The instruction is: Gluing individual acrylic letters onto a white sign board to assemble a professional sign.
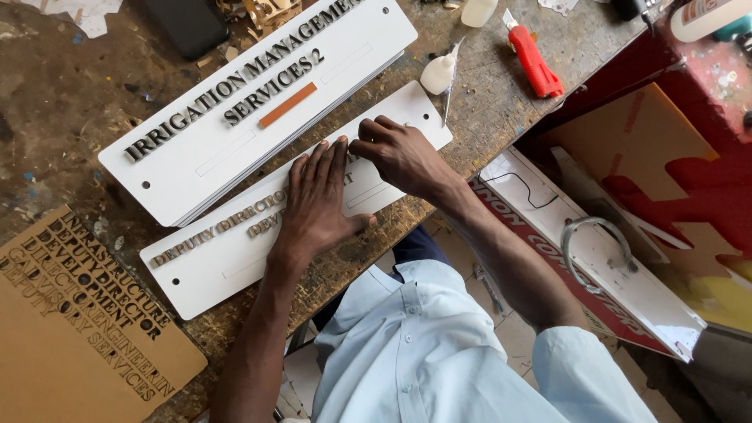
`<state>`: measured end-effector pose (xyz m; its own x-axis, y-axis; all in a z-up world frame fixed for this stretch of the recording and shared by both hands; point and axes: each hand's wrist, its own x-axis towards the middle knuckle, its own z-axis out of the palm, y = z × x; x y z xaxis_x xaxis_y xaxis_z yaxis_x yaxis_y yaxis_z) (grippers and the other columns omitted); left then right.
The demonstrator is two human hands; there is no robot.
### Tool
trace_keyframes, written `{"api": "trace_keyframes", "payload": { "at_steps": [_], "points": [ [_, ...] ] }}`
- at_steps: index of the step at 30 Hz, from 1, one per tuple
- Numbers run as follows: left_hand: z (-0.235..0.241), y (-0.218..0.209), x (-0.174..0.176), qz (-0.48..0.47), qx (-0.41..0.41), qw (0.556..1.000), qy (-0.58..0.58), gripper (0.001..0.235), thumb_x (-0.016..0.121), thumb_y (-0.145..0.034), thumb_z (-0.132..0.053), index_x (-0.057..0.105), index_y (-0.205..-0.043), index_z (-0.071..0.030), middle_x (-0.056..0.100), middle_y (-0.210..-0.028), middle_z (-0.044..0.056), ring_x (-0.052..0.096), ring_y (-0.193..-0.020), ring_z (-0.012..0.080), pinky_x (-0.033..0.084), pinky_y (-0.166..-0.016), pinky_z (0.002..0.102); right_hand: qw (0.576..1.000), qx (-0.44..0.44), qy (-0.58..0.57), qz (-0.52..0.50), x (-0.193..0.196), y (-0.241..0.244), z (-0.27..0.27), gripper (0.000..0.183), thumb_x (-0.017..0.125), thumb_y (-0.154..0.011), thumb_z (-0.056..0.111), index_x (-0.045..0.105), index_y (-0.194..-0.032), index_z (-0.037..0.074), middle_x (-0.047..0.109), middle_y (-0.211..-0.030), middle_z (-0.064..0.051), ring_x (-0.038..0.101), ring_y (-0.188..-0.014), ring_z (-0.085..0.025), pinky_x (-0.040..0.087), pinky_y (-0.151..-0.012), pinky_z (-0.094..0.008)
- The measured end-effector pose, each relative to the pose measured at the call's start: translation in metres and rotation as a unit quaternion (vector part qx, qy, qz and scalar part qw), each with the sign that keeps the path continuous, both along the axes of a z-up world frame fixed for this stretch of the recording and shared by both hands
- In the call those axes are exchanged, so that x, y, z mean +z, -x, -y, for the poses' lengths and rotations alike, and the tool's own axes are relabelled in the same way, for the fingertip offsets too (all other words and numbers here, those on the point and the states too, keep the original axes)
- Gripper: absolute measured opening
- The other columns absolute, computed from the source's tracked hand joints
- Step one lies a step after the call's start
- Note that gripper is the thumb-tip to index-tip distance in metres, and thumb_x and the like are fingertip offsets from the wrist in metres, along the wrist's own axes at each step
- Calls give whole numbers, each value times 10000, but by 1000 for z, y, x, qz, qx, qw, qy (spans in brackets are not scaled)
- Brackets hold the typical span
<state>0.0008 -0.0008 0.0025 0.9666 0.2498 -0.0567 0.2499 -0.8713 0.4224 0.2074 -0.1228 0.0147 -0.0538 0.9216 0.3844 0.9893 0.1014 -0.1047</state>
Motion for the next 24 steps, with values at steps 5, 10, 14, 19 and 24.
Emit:
{"api": "trace_keyframes", "payload": {
  "at_steps": [5, 10, 14, 19, 24],
  "points": [
    [1, 0, 0, -11, 2, 1000, -11, 1503, 652, -787, -1016, 165, -1831, -51, 317, -1866, 176, 239, -1743, 352, 76, -1422, 515, 1000, 2, 7, 0, -3, -1, 0, 207, 761, -968, -40, 758, -1061, 146, 560, -945, -50, 663, -840, -270, 562, -501, -342],
    [1, 0, 6, -32, 3, 999, -2, 1504, 665, -786, -1014, 169, -1827, -50, 299, -1874, 171, 216, -1750, 339, 61, -1424, 508, 1000, 6, 6, -7, -2, 0, -1, 250, 766, -931, -72, 763, -1070, 136, 565, -938, -60, 666, -832, -272, 562, -488, -342],
    [0, 0, 8, -34, -1, 999, -1, 1484, 623, -813, -1029, 180, -1821, -33, 291, -1880, 188, 218, -1751, 352, 60, -1421, 510, 1000, 7, 11, -11, -3, -1, 0, 273, 758, -909, -87, 767, -1073, 131, 563, -933, -59, 669, -831, -270, 569, -493, -338],
    [0, 0, 5, -30, -3, 1000, -9, 1489, 642, -808, -1010, 149, -1833, -50, 286, -1883, 178, 223, -1749, 355, 68, -1418, 515, 999, 3, 19, -28, -1, 1, 3, 258, 755, -927, -86, 775, -1104, 100, 596, -948, -88, 692, -863, -288, 594, -544, -343],
    [1, 0, 5, -18, -2, 1000, -10, 1484, 636, -805, -1017, 166, -1830, -51, 306, -1875, 181, 244, -1741, 358, 80, -1417, 512, 999, -23, 5, -47, -9, 2, 5, 157, 729, -1018, -44, 738, -1123, 73, 608, -976, -92, 696, -880, -304, 589, -554, -359]
  ]
}}
